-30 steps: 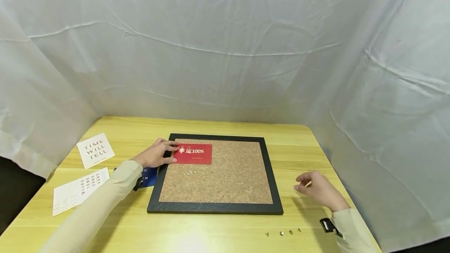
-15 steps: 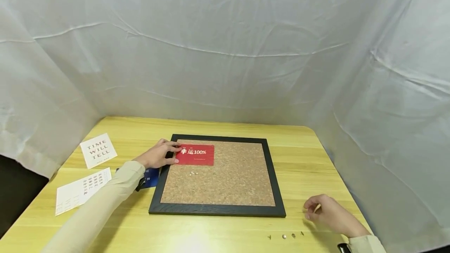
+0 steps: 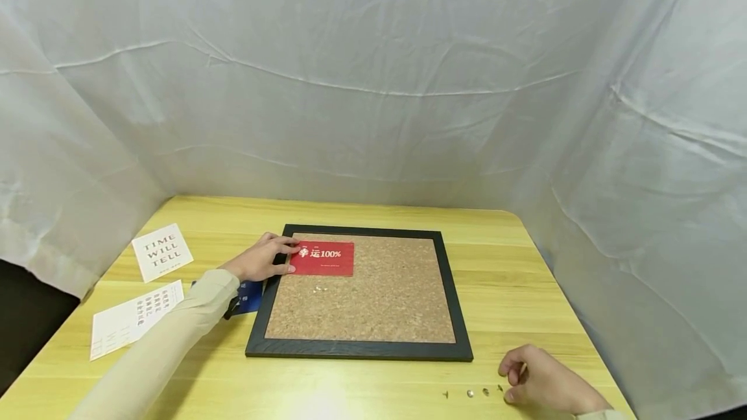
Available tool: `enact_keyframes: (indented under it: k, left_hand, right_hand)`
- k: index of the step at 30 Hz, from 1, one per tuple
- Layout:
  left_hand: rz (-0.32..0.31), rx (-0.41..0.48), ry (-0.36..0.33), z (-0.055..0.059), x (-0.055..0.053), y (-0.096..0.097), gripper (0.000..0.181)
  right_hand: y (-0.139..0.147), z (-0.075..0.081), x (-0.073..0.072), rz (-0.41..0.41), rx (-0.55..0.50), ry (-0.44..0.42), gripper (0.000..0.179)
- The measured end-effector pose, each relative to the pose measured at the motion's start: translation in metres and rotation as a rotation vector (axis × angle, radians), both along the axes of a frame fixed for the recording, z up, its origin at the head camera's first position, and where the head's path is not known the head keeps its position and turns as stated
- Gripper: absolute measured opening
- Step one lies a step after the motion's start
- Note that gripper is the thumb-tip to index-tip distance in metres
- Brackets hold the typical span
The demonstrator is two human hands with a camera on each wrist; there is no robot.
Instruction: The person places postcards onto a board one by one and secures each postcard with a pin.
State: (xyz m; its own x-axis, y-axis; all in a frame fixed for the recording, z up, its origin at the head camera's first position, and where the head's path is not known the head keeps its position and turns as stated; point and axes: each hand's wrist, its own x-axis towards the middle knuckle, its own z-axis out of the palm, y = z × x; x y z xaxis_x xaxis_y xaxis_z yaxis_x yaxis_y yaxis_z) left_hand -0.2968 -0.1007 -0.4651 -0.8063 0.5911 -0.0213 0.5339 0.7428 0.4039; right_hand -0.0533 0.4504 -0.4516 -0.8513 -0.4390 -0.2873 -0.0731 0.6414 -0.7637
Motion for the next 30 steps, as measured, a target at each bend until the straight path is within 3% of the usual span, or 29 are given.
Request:
enact_keyframes:
  k: [6,14,18,24,30]
  left_hand:
    - [0.001,0.001,-0.004,-0.002,-0.001,-0.002,0.056]
    - [0.008,0.014,-0.012,-0.003,-0.001,-0.003,0.057]
    - [0.007,0.012,-0.006,0.000,-0.001,-0.003,0.057]
    - [0.004,0.017,-0.007,0.001,0.000,-0.002,0.056]
    - [0.003,0.016,-0.013,-0.002,-0.001,-0.001,0.056]
  right_hand:
    - [-0.005,-0.001,0.005,-0.020,0.005,-0.016,0.018]
    - [-0.008,-0.008,0.002,0.052,-0.045,0.061,0.013]
    - [-0.010,-0.009,0.000,0.045,-0.051,0.052,0.010]
    - [-0.012,-0.008,0.000,-0.016,0.001,-0.001,0.008]
    - [-0.011,-0.007,0.001,-0.023,0.064,0.031,0.009]
